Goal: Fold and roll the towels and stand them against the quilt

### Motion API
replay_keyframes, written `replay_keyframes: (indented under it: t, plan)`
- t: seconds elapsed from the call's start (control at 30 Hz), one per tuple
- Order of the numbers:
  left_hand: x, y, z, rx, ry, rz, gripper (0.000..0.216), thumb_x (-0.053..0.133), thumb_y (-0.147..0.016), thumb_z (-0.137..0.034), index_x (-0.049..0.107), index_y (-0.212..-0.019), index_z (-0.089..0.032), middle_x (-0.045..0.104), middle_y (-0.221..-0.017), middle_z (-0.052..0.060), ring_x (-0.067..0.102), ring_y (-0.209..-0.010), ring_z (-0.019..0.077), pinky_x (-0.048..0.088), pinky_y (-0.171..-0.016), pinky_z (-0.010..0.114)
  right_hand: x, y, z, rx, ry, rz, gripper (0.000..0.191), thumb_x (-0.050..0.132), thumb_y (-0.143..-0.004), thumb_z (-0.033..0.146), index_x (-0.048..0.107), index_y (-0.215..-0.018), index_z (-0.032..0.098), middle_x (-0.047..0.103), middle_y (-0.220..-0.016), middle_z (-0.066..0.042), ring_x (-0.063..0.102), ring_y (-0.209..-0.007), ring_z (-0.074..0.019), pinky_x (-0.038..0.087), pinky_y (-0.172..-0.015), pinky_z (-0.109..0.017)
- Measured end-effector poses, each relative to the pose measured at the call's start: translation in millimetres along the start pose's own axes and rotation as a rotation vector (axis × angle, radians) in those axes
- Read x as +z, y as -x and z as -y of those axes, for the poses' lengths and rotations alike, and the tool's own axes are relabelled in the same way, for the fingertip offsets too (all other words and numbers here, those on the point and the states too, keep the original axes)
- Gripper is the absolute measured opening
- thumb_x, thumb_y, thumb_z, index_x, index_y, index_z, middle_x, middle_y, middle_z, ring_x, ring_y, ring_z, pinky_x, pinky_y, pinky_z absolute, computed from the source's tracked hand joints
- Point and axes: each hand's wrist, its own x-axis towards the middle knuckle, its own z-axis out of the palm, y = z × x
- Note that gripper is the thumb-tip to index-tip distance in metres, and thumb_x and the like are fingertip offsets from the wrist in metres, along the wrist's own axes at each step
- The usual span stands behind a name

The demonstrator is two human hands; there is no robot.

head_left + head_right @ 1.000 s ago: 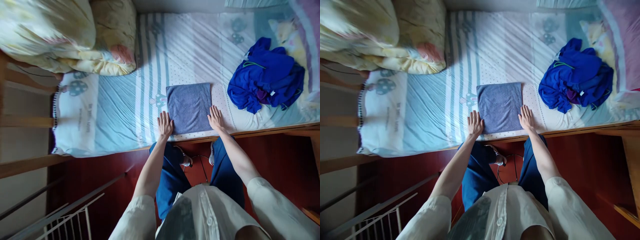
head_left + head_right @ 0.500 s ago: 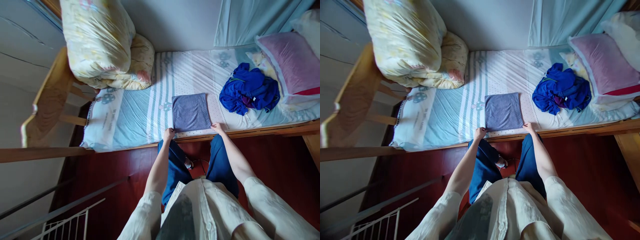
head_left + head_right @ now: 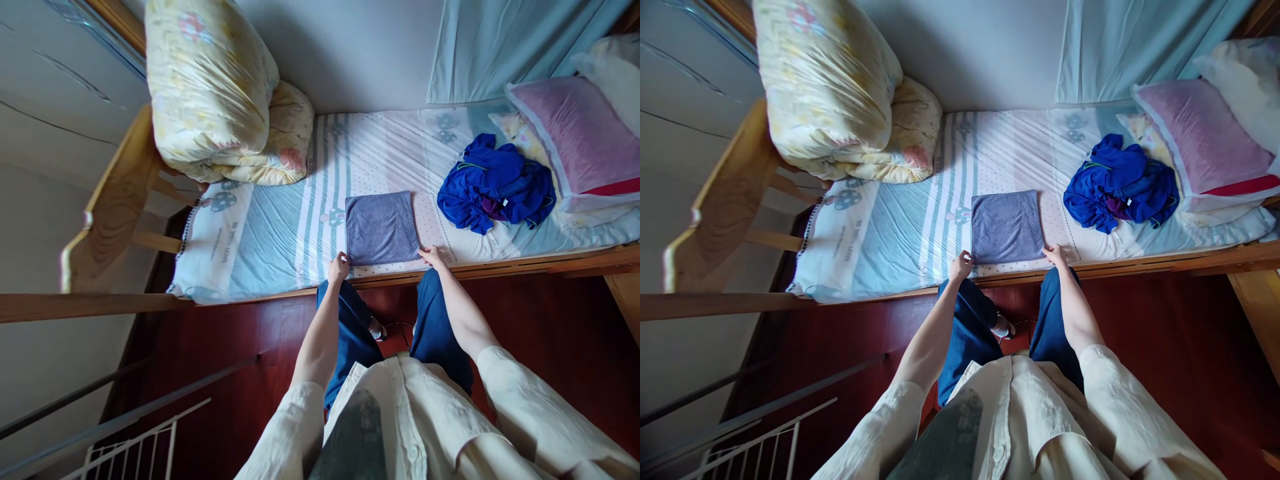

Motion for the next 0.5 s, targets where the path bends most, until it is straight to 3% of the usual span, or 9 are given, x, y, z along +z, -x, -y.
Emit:
replay_keyframes:
  t: [0.2, 0.5]
  plan:
    - [4, -2, 2, 0.013, -0.065, 0.048, 0.027, 0.053, -0.090, -0.013, 0.075, -0.104, -0.021, 0.079, -0.109, 0.011, 0.071, -0.111, 0.0264, 0.053, -0.096, 0.034, 1, -3, -4, 0.022, 0.063, 0.065, 0.032, 0.077, -0.084, 0.028, 0.058, -0.060, 0.018, 0.044, -0.041, 0.007, 0.050, -0.042, -0.0096, 0.036, -0.042, -0.018]
    - [3, 8, 7, -0.048, -0.117, 0.056, 0.028, 0.061, -0.085, -0.019, 0.080, -0.104, -0.022, 0.078, -0.116, 0.010, 0.069, -0.116, 0.0264, 0.054, -0.097, 0.034, -8, -3, -7, 0.061, 0.090, 0.141, 0.021, 0.087, -0.069, 0.020, 0.066, -0.067, 0.014, 0.063, -0.049, -0.003, 0.064, -0.047, -0.0147, 0.053, -0.048, -0.021]
